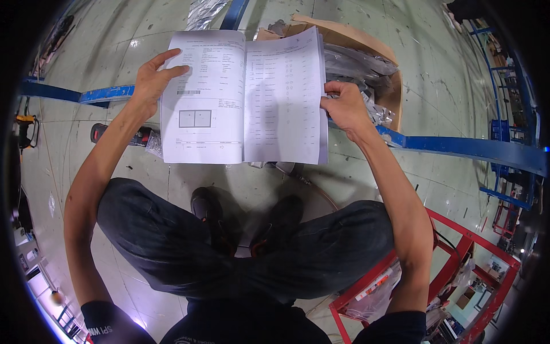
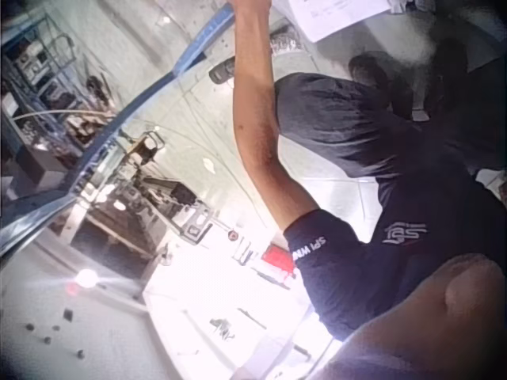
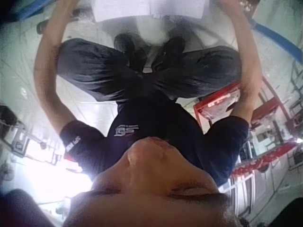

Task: The person sorts metal parts from a box by hand, cross-referencing them with a technical manual.

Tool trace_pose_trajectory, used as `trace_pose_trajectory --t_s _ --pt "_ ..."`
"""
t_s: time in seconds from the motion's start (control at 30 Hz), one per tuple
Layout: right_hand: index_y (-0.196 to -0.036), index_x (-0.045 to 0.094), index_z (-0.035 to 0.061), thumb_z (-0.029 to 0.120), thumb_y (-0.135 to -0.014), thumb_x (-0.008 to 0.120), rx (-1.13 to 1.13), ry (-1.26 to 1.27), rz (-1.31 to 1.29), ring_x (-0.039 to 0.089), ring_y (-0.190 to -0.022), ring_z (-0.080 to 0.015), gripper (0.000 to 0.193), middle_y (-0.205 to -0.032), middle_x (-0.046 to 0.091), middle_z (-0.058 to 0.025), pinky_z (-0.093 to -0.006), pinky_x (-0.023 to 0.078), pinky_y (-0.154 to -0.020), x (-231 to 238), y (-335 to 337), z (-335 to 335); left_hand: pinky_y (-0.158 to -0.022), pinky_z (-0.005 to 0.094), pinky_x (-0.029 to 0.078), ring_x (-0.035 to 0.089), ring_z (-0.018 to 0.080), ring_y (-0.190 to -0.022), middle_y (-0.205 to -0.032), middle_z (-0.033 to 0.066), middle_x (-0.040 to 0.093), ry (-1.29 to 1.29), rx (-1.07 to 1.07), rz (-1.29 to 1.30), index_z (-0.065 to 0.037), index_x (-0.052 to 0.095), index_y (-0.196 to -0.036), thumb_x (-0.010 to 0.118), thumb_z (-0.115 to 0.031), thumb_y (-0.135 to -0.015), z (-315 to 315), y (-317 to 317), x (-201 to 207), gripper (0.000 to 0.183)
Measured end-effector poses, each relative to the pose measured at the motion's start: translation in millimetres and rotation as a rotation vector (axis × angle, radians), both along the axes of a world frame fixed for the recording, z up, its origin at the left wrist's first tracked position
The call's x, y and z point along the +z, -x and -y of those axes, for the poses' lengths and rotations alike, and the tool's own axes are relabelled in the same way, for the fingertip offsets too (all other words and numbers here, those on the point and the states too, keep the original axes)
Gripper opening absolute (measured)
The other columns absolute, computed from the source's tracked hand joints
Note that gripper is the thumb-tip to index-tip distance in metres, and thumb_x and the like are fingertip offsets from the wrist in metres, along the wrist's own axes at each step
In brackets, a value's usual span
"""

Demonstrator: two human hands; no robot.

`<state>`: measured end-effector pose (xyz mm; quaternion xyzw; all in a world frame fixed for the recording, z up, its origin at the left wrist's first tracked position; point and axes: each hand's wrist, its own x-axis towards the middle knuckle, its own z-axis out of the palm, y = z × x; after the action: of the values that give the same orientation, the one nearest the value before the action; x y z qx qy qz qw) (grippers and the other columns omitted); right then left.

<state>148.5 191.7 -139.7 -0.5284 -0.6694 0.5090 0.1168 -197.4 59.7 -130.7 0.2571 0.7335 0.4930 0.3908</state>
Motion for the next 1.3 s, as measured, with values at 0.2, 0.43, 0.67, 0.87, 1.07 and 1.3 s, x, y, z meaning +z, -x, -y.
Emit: trace_pose_trajectory --t_s 0.2,0.43,0.67,0.87,1.07,1.3 --pt "-0.102 0.068 -0.0051 0.000 -0.082 0.068 -0.011 0.005 0.012 0.062 -0.076 -0.0094 0.020 -0.091 0.068 -0.0058 -0.0244 0.051 -0.067 -1.6 -5.9 -2.8 -0.078 0.0361 0.060 0.070 0.0276 -0.094 -0.117 0.0246 0.065 0.007 -0.081 -0.014 -0.001 0.049 -0.142 0.075 0.004 -0.074 -3.5 -7.3 -1.5 0.073" --pt "-0.100 0.071 -0.0072 0.005 -0.078 0.073 -0.020 0.019 -0.049 0.058 -0.072 -0.0091 0.025 -0.087 0.068 -0.0064 -0.0247 0.046 -0.063 -0.9 -1.4 0.2 -0.093 0.0325 0.053 0.065 0.0218 -0.105 -0.120 0.0138 0.066 0.016 -0.213 -0.063 -0.007 0.062 -0.133 0.071 0.004 -0.077 -3.4 8.3 -6.7 0.057" --pt "-0.097 0.071 -0.0065 0.007 -0.076 0.076 -0.022 -0.017 -0.059 0.057 -0.070 -0.0091 0.026 -0.085 0.068 -0.0047 -0.0251 0.046 -0.063 -7.2 -3.2 -1.5 -0.086 0.0286 0.053 0.066 0.0165 -0.099 -0.109 0.0081 0.071 0.132 -0.297 0.104 -0.010 0.070 -0.124 0.063 0.000 -0.086 -2.9 -1.0 2.9 0.040" --pt "-0.088 0.070 -0.0038 0.015 -0.067 0.084 -0.024 -0.282 0.105 0.063 -0.069 -0.0162 0.031 -0.080 0.070 -0.0102 -0.0309 0.050 -0.065 -10.0 2.5 8.3 -0.086 0.0295 0.054 0.067 0.0171 -0.099 -0.110 0.0107 0.070 0.059 -0.328 0.218 -0.008 0.069 -0.124 0.063 -0.014 -0.093 -6.3 -8.1 5.3 0.033" --pt "-0.078 0.063 -0.0011 0.014 -0.061 0.087 0.055 -0.726 0.035 0.057 -0.057 -0.0219 0.033 -0.070 0.063 -0.0136 -0.0336 0.047 -0.058 16.1 47.5 39.5 -0.088 0.0333 0.052 0.066 0.0191 -0.098 -0.110 0.0119 0.069 0.037 -0.297 0.338 0.005 0.065 -0.121 0.077 -0.051 -0.081 -13.3 -39.4 18.0 0.070" --pt "-0.073 0.059 0.0010 0.015 -0.059 0.091 0.177 -0.784 -0.104 0.062 -0.073 -0.0346 0.038 -0.077 0.063 -0.0142 -0.0436 0.048 -0.066 37.8 67.1 55.7 -0.079 0.0293 0.054 0.068 0.0136 -0.087 -0.099 0.0068 0.071 0.064 -0.281 0.139 0.001 0.070 -0.109 0.079 -0.041 -0.084 -15.8 -64.1 19.1 0.049"
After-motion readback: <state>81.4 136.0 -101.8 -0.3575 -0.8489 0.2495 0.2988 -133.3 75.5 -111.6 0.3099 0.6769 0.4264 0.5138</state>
